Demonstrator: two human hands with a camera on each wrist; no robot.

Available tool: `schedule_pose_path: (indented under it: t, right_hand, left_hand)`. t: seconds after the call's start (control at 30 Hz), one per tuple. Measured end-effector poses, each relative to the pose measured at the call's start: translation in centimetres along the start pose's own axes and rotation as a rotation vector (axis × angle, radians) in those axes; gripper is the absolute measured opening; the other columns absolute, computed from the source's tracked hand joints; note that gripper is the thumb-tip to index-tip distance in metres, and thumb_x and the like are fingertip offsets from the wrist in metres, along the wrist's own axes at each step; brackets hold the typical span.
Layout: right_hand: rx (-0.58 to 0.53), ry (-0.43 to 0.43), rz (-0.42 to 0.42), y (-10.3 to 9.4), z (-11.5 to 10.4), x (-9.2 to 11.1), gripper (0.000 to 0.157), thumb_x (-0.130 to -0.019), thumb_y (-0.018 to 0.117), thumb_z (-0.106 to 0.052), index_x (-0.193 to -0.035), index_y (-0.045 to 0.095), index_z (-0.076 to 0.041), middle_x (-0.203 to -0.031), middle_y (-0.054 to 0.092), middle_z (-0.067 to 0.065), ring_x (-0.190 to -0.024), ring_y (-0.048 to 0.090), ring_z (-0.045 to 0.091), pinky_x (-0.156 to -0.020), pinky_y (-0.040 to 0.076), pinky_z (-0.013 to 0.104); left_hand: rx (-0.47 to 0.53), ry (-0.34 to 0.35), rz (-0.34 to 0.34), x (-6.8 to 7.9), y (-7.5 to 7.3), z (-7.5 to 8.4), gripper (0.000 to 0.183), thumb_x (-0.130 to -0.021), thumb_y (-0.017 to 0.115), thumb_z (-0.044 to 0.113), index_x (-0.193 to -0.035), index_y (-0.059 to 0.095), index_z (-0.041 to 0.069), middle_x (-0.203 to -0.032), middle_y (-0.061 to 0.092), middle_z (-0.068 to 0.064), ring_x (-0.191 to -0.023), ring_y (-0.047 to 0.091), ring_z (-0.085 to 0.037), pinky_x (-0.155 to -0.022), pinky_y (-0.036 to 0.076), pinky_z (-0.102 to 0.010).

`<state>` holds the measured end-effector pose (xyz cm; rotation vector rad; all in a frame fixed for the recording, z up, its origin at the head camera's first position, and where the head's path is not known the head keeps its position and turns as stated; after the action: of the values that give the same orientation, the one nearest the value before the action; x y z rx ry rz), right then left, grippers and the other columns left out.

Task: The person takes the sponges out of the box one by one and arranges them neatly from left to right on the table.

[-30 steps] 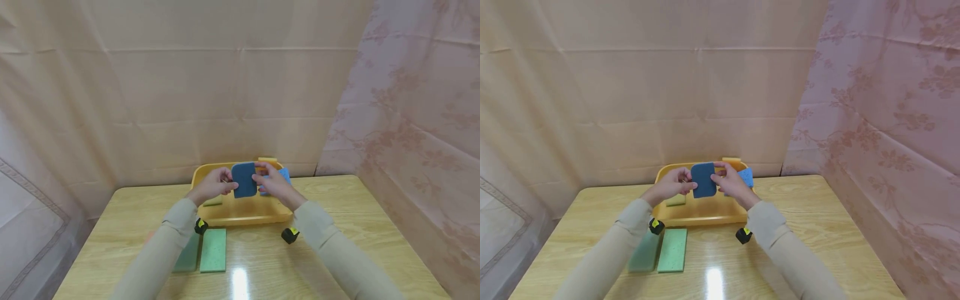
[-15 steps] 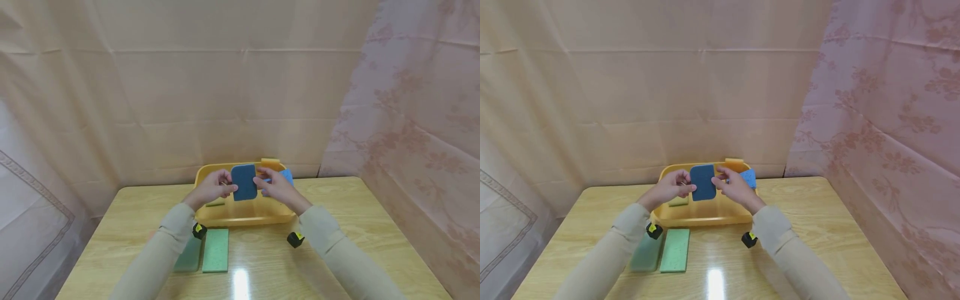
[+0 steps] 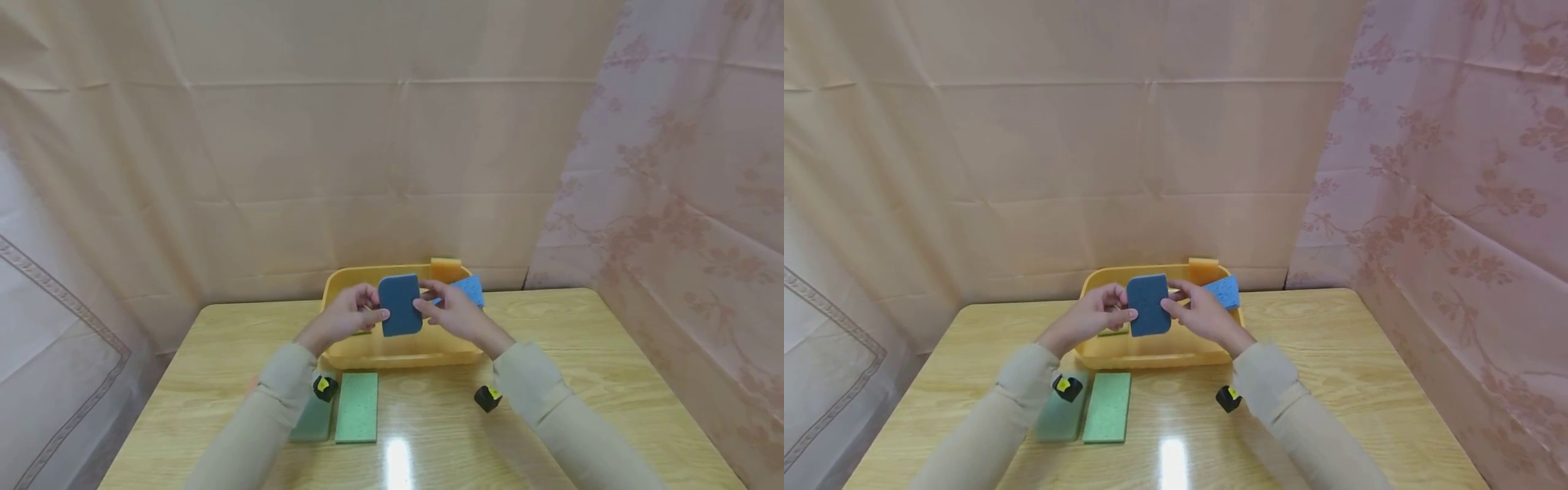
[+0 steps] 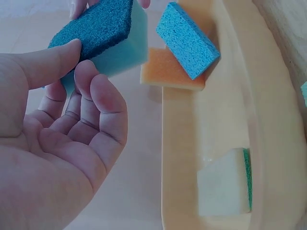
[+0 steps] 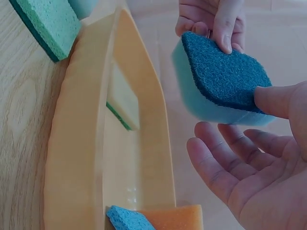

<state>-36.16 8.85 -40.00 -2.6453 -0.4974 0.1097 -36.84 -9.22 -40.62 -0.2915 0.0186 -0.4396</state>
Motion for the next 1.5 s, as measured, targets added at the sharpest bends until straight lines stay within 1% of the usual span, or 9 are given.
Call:
schedule_pose_path:
  t: [0.23, 0.37, 0.6, 0.77, 0.87, 1.07, 1.33, 1.5]
  right_hand:
    - [0.006, -0.035, 0.002, 0.3, -0.3, 0.6, 0.057, -0.103, 0.063, -0.024, -0.151, 0.043, -0.003, -0.127, 0.062, 0.015, -0.100, 0.067, 0.025, -0.088, 0.058, 0.041]
    - [0.007, -0.055, -0.005, 0.7, -0.2, 0.9, 0.058, -0.103, 0.063, -0.024, -0.153, 0.041, -0.004, -0.128, 0.062, 0.015, -0.101, 0.067, 0.025, -0.087, 0.058, 0.040]
    - [0.005, -0.044, 0.012, 0.8, 0.1, 1.3, 0.056, -0.103, 0.063, -0.024, -0.152, 0.043, -0.005, -0.128, 0.062, 0.015, -0.100, 0.067, 0.025, -0.085, 0.059, 0.040]
    - [0.018, -0.037, 0.016, 0.9, 0.2, 1.6, 0.056, -0.103, 0.062, -0.025, -0.151, 0.044, -0.004, -0.123, 0.063, 0.014, -0.098, 0.068, 0.024, -0.084, 0.059, 0.040]
    - [0.016, -0.043, 0.014, 0.9, 0.2, 1.9, 0.055, -0.103, 0.062, -0.025, -0.151, 0.044, -0.003, -0.122, 0.063, 0.014, -0.098, 0.068, 0.024, -0.083, 0.060, 0.039]
    - [-0.006, -0.050, 0.008, 1.0, 0.4, 2.6, 0.057, -0.103, 0.062, -0.027, -0.151, 0.044, -0.002, -0.126, 0.063, 0.016, -0.099, 0.069, 0.025, -0.081, 0.060, 0.039]
    - [-0.081, -0.039, -0.007, 1.2, 0.3, 3.8, 0.057, -0.104, 0.061, -0.024, -0.151, 0.041, 0.000, -0.128, 0.061, 0.018, -0.103, 0.068, 0.029, -0.081, 0.060, 0.041]
    - [-0.086, -0.022, -0.008, 1.5, 0.6, 4.3, 0.058, -0.103, 0.062, -0.024, -0.152, 0.041, 0.001, -0.128, 0.061, 0.018, -0.100, 0.069, 0.027, -0.082, 0.060, 0.040]
  left_hand:
    - [0.010, 0.043, -0.010, 0.6, 0.4, 0.0, 0.022, -0.096, 0.073, 0.014, -0.104, 0.054, 0.003, -0.093, 0.057, -0.010, -0.080, 0.058, -0.024, -0.073, 0.053, -0.033]
    - [0.009, 0.046, -0.003, 0.9, 0.6, -0.3, 0.023, -0.096, 0.072, 0.014, -0.104, 0.054, 0.004, -0.094, 0.058, -0.009, -0.078, 0.058, -0.024, -0.072, 0.052, -0.032]
    - [0.070, 0.073, 0.011, 1.3, 1.1, -0.6, 0.022, -0.096, 0.071, 0.010, -0.102, 0.052, 0.003, -0.090, 0.058, -0.008, -0.076, 0.058, -0.022, -0.070, 0.051, -0.030]
    - [0.084, 0.052, 0.034, 1.6, 1.3, -1.1, 0.023, -0.096, 0.072, 0.014, -0.104, 0.053, 0.005, -0.090, 0.059, -0.008, -0.078, 0.059, -0.022, -0.071, 0.052, -0.030]
    - [0.084, 0.049, 0.039, 1.8, 1.5, -1.1, 0.023, -0.096, 0.072, 0.015, -0.105, 0.053, 0.006, -0.091, 0.060, -0.008, -0.077, 0.059, -0.021, -0.072, 0.053, -0.031]
    - [0.099, 0.055, 0.033, 2.4, 2.0, -1.1, 0.023, -0.096, 0.072, 0.014, -0.105, 0.053, 0.005, -0.091, 0.059, -0.007, -0.075, 0.057, -0.019, -0.070, 0.051, -0.029]
    - [0.110, 0.070, 0.028, 3.3, 2.7, -0.9, 0.027, -0.097, 0.072, 0.017, -0.107, 0.051, 0.004, -0.089, 0.059, -0.006, -0.071, 0.054, -0.018, -0.067, 0.049, -0.027]
    - [0.088, 0.090, 0.027, 3.8, 3.1, -1.0, 0.026, -0.096, 0.072, 0.014, -0.106, 0.051, 0.003, -0.088, 0.059, -0.006, -0.069, 0.051, -0.016, -0.065, 0.047, -0.025]
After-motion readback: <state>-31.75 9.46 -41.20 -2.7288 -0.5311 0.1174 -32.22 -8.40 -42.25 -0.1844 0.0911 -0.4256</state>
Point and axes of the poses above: each hand's wrist, its own x-axis away from the middle knuckle, its own y-axis out of the palm, z = x × y, the point moved 9 cm from there along -x, towards the middle knuckle
